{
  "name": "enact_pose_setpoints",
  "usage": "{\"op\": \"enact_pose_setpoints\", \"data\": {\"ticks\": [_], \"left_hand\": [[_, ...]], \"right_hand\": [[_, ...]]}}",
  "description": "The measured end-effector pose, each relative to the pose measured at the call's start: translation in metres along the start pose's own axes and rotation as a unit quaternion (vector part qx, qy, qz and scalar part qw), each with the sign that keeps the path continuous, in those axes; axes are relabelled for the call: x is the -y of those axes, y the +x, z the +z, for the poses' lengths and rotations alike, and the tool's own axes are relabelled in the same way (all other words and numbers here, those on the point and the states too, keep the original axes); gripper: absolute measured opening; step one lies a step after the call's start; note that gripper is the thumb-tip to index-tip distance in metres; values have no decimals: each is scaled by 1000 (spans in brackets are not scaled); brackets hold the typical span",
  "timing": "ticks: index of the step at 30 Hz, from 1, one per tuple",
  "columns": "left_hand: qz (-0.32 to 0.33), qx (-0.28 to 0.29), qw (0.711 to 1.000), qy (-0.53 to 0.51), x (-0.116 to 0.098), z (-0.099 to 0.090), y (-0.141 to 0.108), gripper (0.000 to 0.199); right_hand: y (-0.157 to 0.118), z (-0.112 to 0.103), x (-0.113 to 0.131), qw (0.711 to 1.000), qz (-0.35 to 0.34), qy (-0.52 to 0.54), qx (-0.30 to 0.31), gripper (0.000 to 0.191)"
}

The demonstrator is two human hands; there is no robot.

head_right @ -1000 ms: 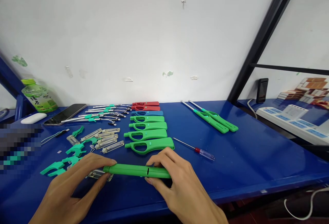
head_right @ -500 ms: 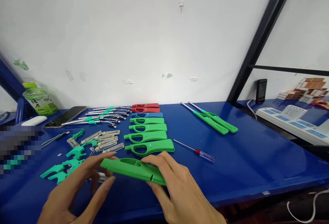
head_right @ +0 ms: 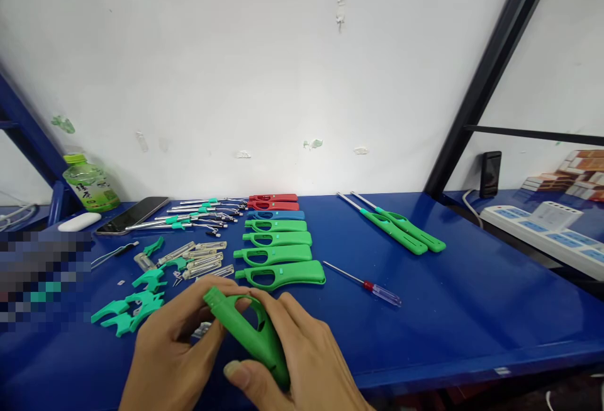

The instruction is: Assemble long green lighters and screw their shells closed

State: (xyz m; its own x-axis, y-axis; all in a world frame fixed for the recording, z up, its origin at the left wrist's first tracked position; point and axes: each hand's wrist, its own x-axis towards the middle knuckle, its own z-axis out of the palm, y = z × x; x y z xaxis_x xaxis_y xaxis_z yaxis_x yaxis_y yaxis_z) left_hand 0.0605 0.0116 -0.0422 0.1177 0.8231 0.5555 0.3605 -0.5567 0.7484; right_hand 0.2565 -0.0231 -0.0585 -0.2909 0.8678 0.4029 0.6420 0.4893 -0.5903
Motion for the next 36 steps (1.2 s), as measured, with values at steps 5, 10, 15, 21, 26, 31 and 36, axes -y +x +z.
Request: {"op": "enact_pose_setpoints", "data": {"ticks": [5, 10, 15, 21, 26, 31, 36], "left_hand": [[5, -8, 1000, 10, 1, 4, -3, 17], [-1, -16, 1000, -12, -2, 6, -4, 16], [-49, -20, 997, -50, 1, 3, -5, 14], [-81, -55, 994, -56, -2, -10, -6, 19], [-123, -162, 979, -12, -1, -30, -11, 29], [-85, -172, 981, 5, 12, -43, -12, 25], [-36, -186, 982, 18, 14, -40, -5, 12]], "right_hand": [[-3, 12, 1, 997, 37, -10, -68, 45], [-13, 25, -3, 986, 83, 36, -137, 43], [-6, 9, -21, 957, 114, 206, -167, 57], [2, -34, -24, 968, 109, 170, -149, 49], [10, -32, -30, 997, 47, -21, -54, 38], [25, -11, -29, 998, -15, -60, -17, 23], [14, -24, -17, 996, -43, -38, -62, 41]]}}
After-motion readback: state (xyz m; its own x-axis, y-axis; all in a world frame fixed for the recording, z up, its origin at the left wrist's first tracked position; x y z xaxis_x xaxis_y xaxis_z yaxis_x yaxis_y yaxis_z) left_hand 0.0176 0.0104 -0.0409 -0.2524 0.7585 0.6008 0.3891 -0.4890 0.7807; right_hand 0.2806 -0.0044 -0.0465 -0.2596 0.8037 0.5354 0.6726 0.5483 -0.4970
